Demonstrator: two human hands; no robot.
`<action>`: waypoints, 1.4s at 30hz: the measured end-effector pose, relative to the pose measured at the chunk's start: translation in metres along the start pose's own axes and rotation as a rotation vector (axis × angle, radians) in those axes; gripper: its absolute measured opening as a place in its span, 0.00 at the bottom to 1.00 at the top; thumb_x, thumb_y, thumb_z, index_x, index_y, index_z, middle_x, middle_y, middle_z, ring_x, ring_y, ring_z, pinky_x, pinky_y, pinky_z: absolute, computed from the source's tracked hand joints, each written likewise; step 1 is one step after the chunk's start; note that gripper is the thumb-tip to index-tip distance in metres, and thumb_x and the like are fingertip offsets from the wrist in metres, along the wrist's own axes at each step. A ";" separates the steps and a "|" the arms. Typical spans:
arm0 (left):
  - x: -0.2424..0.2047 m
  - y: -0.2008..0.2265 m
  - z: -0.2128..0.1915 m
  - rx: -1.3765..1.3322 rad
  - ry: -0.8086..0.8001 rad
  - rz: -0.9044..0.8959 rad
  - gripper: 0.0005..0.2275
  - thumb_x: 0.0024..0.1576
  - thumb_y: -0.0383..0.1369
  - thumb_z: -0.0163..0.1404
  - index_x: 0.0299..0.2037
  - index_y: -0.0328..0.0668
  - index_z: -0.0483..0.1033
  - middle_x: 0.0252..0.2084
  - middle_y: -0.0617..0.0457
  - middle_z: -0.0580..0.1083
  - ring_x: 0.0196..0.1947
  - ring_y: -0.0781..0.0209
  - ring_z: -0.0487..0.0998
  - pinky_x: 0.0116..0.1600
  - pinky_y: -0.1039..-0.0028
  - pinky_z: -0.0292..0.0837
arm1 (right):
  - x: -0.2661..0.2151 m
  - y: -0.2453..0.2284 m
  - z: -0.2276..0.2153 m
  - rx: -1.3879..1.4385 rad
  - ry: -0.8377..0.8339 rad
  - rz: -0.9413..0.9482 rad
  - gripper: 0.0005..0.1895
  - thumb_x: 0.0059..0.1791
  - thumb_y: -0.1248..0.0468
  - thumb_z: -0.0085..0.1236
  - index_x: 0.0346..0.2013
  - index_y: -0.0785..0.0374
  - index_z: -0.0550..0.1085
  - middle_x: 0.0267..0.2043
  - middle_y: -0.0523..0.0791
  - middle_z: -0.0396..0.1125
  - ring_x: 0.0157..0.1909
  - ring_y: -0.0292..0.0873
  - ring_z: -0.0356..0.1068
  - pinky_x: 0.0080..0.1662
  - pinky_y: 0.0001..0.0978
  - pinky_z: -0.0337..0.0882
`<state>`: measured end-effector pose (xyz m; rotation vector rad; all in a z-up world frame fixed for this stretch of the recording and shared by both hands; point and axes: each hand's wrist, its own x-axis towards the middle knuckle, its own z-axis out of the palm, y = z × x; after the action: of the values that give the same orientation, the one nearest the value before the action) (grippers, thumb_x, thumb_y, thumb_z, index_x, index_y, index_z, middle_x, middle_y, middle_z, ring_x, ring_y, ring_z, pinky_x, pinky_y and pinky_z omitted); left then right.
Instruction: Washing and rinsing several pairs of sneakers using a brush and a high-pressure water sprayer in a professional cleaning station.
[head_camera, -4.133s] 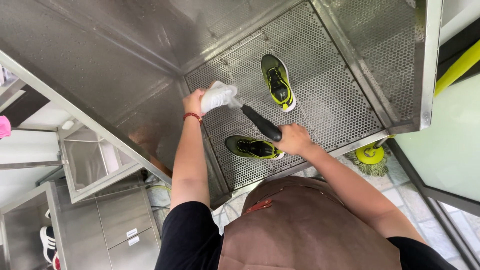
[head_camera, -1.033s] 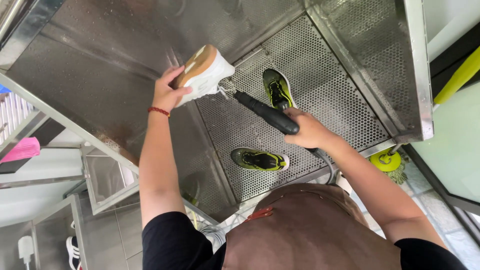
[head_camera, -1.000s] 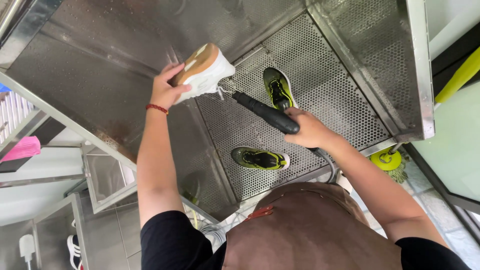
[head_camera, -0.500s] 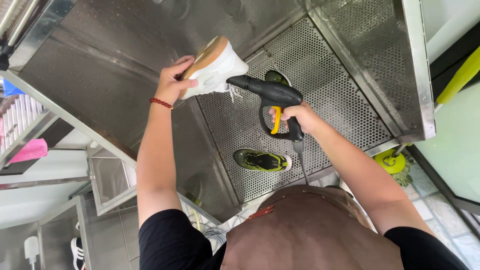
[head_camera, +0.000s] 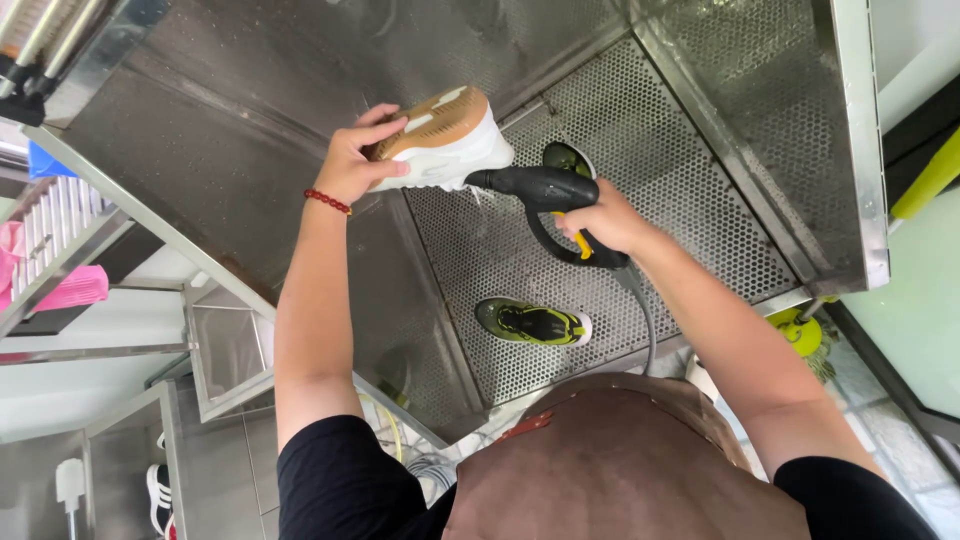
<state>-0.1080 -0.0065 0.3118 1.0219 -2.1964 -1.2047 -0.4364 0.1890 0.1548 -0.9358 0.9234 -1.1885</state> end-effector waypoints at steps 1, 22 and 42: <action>0.002 0.000 -0.002 0.004 0.001 0.004 0.29 0.43 0.20 0.66 0.59 0.37 0.77 0.71 0.47 0.66 0.70 0.55 0.69 0.73 0.67 0.63 | 0.002 0.000 0.000 0.000 -0.001 -0.006 0.12 0.36 0.72 0.56 0.34 0.72 0.75 0.29 0.47 0.71 0.29 0.41 0.71 0.36 0.34 0.72; -0.007 -0.001 -0.001 -0.005 0.016 0.005 0.30 0.44 0.20 0.65 0.61 0.38 0.76 0.70 0.49 0.68 0.69 0.56 0.69 0.72 0.68 0.63 | -0.011 -0.012 0.010 0.096 -0.003 0.007 0.16 0.33 0.71 0.53 0.34 0.68 0.75 0.29 0.46 0.69 0.29 0.41 0.69 0.32 0.35 0.71; -0.016 -0.030 -0.003 0.019 0.116 0.057 0.29 0.43 0.22 0.67 0.59 0.36 0.78 0.68 0.48 0.67 0.67 0.57 0.70 0.69 0.70 0.67 | -0.001 -0.014 0.010 0.100 -0.150 -0.031 0.20 0.33 0.71 0.52 0.40 0.69 0.75 0.35 0.47 0.71 0.36 0.44 0.73 0.44 0.36 0.76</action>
<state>-0.0835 -0.0060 0.2874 1.0035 -2.1361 -1.0744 -0.4322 0.1895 0.1714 -0.9481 0.7255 -1.1634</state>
